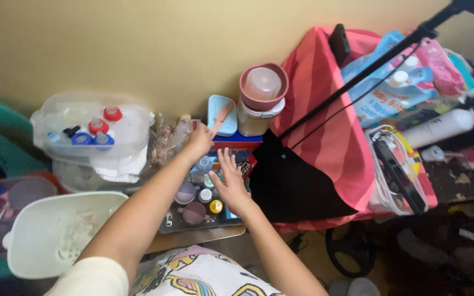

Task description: Cleaning and organizing baby bottles and accessories.

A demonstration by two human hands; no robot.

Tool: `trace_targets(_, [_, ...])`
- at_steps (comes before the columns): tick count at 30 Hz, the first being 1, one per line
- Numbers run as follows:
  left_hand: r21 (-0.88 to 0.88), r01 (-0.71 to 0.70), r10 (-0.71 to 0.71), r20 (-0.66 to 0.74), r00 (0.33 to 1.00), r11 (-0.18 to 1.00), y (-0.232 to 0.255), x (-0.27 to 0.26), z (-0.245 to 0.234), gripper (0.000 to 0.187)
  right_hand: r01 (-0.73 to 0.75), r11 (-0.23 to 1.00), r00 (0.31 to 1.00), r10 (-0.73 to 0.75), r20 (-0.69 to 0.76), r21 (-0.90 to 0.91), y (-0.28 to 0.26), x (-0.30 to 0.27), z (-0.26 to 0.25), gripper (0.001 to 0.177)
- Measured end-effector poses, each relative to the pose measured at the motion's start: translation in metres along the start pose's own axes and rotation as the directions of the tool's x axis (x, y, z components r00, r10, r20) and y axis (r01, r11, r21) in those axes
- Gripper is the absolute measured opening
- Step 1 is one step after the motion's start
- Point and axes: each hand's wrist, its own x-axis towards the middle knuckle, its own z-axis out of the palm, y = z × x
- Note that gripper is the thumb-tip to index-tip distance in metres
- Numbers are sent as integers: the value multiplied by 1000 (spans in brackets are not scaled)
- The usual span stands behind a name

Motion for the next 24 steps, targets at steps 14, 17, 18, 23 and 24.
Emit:
trace_targets(14, [369, -287, 396, -265, 879, 884, 17, -176, -141, 77, 215, 975, 972, -219, 87, 45, -27, 10, 52, 74])
trace_targets(17, [570, -128, 392, -369, 843, 812, -24, -234, -202, 74, 295, 953, 944, -303, 132, 72, -54, 2, 75, 74])
trace_targets(18, [629, 8, 328, -417, 848, 777, -39, -252, -223, 73, 302, 951, 936, -310, 168, 73, -65, 0, 81, 74])
trace_targets(23, [621, 113, 257, -474, 842, 775, -93, -340, -304, 50, 384, 909, 881, -413, 230, 163, -101, -11, 130, 70])
trace_targets(24, [602, 142, 212, -477, 853, 786, -95, -354, -314, 41, 437, 881, 857, -469, 211, 182, -102, -11, 145, 67])
